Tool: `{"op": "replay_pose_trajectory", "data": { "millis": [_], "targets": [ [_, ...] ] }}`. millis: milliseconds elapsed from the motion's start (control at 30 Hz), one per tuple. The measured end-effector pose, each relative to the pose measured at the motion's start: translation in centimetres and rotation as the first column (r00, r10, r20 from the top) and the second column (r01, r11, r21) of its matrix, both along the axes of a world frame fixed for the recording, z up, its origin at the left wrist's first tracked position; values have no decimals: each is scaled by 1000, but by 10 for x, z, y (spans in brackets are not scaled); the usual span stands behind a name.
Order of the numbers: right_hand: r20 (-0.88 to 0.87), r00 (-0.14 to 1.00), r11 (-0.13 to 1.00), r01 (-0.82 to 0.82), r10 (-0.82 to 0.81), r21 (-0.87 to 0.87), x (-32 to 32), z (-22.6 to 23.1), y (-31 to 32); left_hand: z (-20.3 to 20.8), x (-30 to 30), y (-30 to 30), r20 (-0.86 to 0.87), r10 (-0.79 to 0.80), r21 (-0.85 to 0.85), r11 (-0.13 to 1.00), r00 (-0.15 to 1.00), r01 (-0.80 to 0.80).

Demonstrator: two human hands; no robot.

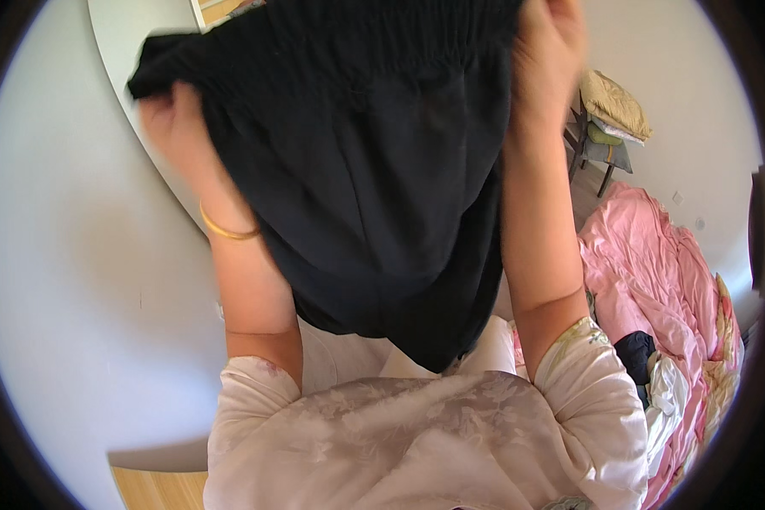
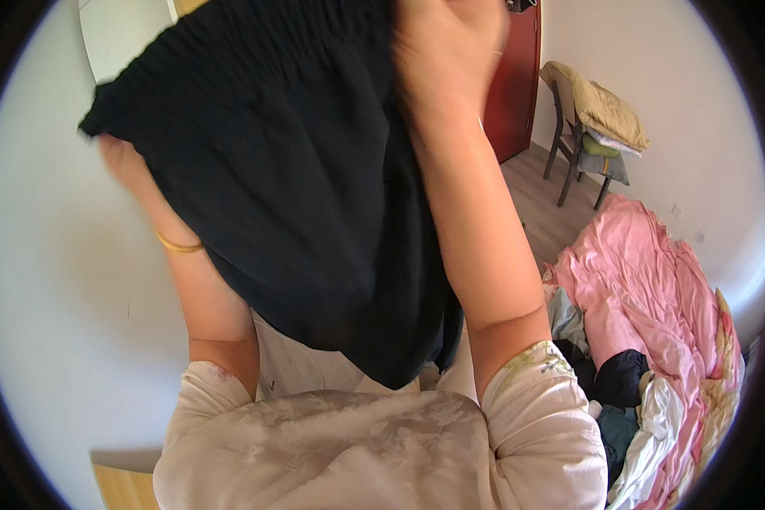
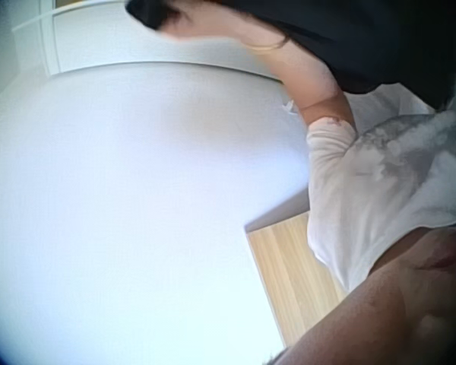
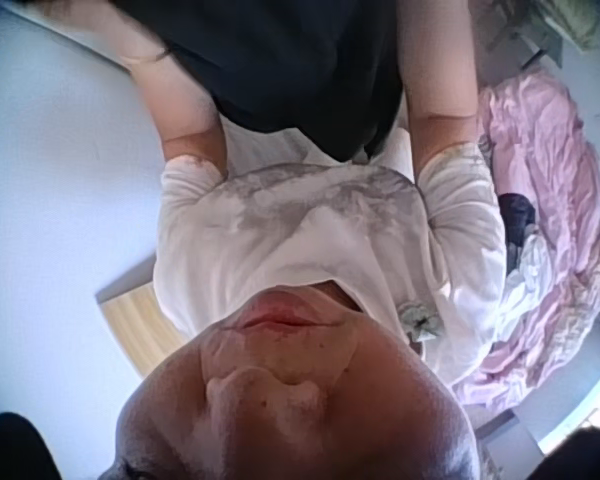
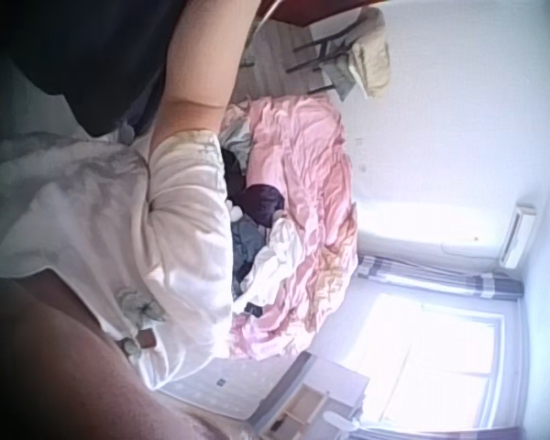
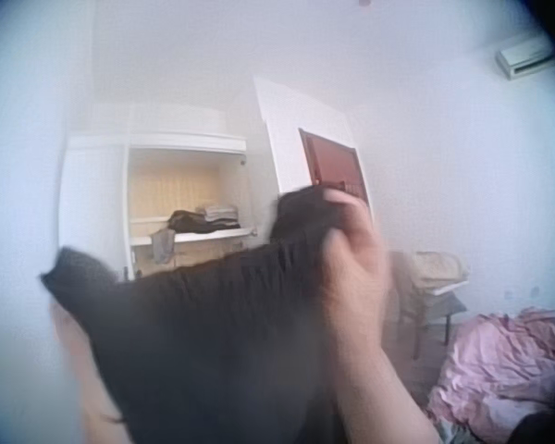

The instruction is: The person ties the shoelaces of a sneaker, sorts through clothes on a bed, mounts garments onto hangers, and places them inside a wardrobe.

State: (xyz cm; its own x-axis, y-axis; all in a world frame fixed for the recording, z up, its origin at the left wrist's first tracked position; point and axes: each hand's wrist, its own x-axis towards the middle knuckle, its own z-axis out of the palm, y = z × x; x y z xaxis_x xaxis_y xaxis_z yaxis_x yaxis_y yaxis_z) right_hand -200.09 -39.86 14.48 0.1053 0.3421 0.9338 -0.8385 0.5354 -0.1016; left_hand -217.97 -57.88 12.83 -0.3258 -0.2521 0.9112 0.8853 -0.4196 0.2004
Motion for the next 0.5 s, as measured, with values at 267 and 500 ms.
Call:
{"op": "replay_pose_trajectory", "data": {
  "millis": [267,500],
  "targets": [
    [560,696,854,-518,449,-42,-80,21,7,-7,-16,88,183,-431,-388,794,884,468],
    [683,645,919,-380,342,-102,-39,-27,-15,-17,-30,78,200,-244,-449,838,949,310]
  ]
}}
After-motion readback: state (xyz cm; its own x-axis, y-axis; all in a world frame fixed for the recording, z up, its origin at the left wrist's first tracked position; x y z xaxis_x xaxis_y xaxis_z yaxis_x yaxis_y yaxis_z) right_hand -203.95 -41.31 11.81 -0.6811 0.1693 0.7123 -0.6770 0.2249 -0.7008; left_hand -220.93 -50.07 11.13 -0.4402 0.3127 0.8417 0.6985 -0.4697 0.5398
